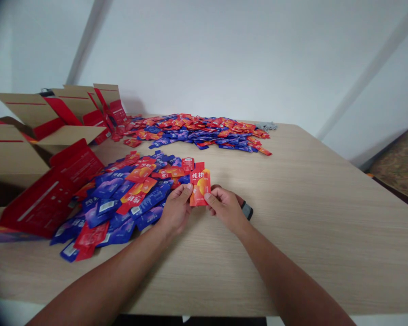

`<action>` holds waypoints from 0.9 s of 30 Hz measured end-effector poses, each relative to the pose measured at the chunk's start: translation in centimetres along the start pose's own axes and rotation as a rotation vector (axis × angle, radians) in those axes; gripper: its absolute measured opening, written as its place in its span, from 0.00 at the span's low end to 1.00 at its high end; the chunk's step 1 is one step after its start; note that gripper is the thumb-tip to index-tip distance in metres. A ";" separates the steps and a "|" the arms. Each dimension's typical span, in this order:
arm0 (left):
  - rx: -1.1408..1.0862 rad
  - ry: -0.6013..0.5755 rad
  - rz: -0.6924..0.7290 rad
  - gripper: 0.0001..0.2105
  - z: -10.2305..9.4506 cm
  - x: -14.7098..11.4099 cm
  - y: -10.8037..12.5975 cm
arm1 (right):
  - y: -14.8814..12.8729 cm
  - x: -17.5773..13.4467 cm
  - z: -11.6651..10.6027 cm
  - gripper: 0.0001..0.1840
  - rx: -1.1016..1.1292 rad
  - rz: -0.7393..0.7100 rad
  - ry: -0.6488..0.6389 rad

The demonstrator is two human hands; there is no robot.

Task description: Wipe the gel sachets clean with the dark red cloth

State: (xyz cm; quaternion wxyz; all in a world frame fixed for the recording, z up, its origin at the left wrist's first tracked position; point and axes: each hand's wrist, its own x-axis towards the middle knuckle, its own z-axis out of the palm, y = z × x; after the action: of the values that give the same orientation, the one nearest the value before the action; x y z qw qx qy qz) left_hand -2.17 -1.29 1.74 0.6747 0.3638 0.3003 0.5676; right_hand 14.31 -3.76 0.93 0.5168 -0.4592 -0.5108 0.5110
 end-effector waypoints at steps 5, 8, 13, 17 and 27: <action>0.190 -0.049 0.022 0.21 -0.7 0.2 -0.6 | 0.1 0.1 0.0 0.26 -0.062 -0.073 0.150; 0.212 -0.064 0.022 0.21 -0.7 0.0 -0.9 | -0.1 0.2 0.0 0.27 -0.057 -0.052 0.184; 0.061 -0.062 -0.037 0.20 -0.2 -0.2 -0.8 | -0.1 0.1 0.7 0.29 0.098 0.001 0.129; -0.091 -0.112 -0.133 0.20 0.5 -0.8 -0.6 | 0.0 -0.1 1.4 0.29 0.299 0.037 0.067; 0.063 -0.064 -0.155 0.20 0.3 -1.0 0.2 | -0.2 0.0 0.9 0.28 0.217 0.005 0.063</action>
State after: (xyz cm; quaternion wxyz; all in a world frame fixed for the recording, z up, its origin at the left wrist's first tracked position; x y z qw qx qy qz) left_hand -2.25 -2.31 2.07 0.7143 0.3784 0.3234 0.4920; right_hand 13.42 -3.80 1.17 0.5781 -0.4177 -0.4348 0.5497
